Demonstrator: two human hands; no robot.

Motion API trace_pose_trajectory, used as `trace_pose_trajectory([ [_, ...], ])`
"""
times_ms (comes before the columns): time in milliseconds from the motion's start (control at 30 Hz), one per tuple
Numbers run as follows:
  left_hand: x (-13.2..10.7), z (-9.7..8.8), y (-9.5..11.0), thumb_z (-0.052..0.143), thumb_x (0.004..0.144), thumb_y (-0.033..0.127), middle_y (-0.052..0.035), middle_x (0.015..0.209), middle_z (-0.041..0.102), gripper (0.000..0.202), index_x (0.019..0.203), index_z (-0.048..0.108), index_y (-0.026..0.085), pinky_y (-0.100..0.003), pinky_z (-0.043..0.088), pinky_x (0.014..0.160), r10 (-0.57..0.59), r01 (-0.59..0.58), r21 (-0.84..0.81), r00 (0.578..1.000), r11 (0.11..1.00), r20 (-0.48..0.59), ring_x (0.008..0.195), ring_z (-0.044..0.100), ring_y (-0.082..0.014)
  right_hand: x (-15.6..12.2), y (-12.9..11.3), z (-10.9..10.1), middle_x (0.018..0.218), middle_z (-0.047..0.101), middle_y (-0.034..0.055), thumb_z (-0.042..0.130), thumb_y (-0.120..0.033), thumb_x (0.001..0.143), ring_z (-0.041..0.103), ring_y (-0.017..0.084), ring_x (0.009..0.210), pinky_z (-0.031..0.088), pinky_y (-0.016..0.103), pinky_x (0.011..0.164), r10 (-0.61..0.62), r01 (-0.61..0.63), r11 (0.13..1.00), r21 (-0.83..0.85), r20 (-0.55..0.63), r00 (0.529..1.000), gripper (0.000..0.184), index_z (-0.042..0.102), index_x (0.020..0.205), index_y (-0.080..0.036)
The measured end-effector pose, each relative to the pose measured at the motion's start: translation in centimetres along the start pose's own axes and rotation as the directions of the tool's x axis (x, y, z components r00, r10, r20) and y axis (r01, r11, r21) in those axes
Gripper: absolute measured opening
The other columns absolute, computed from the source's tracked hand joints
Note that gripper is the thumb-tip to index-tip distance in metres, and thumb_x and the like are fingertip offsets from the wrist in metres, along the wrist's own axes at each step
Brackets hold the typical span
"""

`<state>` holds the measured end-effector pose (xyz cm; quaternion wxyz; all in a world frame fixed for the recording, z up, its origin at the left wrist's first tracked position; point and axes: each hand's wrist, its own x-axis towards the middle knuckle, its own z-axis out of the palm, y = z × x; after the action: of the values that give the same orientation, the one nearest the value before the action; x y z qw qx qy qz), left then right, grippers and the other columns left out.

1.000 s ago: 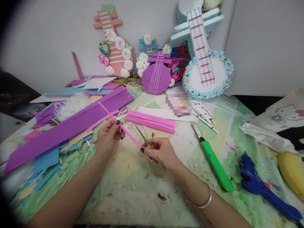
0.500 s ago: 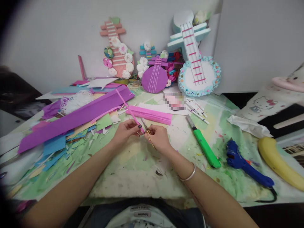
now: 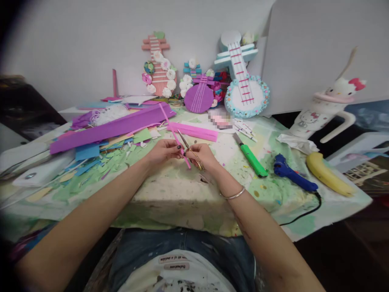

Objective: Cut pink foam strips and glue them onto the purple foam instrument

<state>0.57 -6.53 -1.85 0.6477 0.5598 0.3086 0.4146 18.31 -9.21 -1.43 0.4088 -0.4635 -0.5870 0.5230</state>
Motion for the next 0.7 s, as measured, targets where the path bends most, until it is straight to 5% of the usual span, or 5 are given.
trace_pose_trajectory([
  [333,0.49,-0.48,0.05,0.082,0.059,0.035,-0.0077,0.073,0.069,0.036,0.08,0.068,0.008,-0.026,0.048,0.065,-0.019,0.023,-0.031,0.992,0.999,0.124,0.06,0.062,-0.0111,-0.14,-0.21,-0.17,0.038,0.047,-0.0058,0.061,-0.024,0.054,0.037,0.007,0.031,0.024,0.02,0.033,0.014,-0.02,0.997,0.074,0.079,0.997,0.017,0.063,0.067,-0.014],
  [700,-0.4,0.13,0.39,0.083,0.059,0.027,-0.0072,0.079,0.07,0.034,0.084,0.067,0.01,-0.028,0.051,0.069,-0.062,0.058,0.034,0.991,0.998,0.122,0.069,0.066,-0.0143,-0.24,-0.26,0.19,0.035,0.045,-0.0071,0.062,-0.024,0.054,0.036,0.006,0.029,0.025,0.018,0.031,-0.02,0.019,0.999,0.037,0.002,1.0,0.013,0.059,0.063,-0.015],
])
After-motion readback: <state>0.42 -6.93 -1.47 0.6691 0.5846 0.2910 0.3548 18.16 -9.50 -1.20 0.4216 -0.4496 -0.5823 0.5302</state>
